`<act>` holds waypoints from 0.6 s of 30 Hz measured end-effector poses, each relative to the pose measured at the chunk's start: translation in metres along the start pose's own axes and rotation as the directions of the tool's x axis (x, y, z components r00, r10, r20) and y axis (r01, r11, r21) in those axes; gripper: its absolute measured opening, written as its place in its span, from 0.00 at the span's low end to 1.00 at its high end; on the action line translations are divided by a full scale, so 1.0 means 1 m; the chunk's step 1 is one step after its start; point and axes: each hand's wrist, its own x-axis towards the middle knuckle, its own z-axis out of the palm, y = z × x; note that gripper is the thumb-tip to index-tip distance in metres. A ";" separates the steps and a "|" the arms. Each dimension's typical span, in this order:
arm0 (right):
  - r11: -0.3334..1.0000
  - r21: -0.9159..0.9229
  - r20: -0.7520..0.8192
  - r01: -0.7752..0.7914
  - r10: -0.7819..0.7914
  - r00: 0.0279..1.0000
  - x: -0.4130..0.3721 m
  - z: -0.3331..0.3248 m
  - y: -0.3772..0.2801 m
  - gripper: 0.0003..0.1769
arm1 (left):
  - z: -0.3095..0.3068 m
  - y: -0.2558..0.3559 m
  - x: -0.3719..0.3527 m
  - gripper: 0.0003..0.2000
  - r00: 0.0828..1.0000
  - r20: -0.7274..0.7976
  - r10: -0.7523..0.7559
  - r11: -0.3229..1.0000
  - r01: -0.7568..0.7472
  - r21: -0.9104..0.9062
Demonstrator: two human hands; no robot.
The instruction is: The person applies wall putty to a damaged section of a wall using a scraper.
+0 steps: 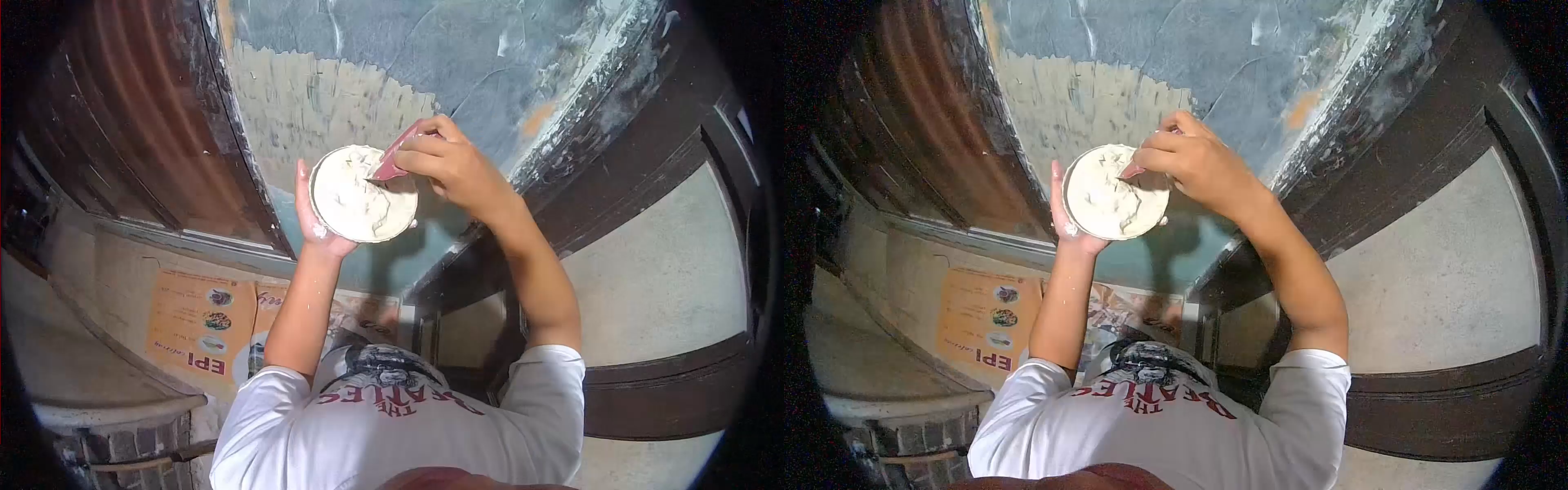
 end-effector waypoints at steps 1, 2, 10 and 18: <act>1.000 -0.001 -0.002 0.003 -0.003 1.000 -0.001 0.001 0.000 0.23 | 0.004 -0.002 0.000 0.43 0.999 -0.043 0.005 1.000 -0.005 0.020; 1.000 0.027 -0.009 0.008 -0.008 1.000 -0.001 0.001 0.001 0.23 | 0.002 -0.003 0.000 0.43 0.999 -0.040 0.009 1.000 -0.008 0.021; 0.998 0.041 -0.074 0.038 -0.035 0.997 -0.008 0.005 0.006 0.22 | -0.003 -0.017 0.001 0.41 1.000 0.003 -0.014 0.999 0.014 -0.045; 0.999 0.027 -0.001 -0.032 0.032 0.999 -0.018 -0.008 0.015 0.23 | -0.007 -0.021 0.007 0.42 1.000 0.005 0.001 0.999 -0.001 -0.032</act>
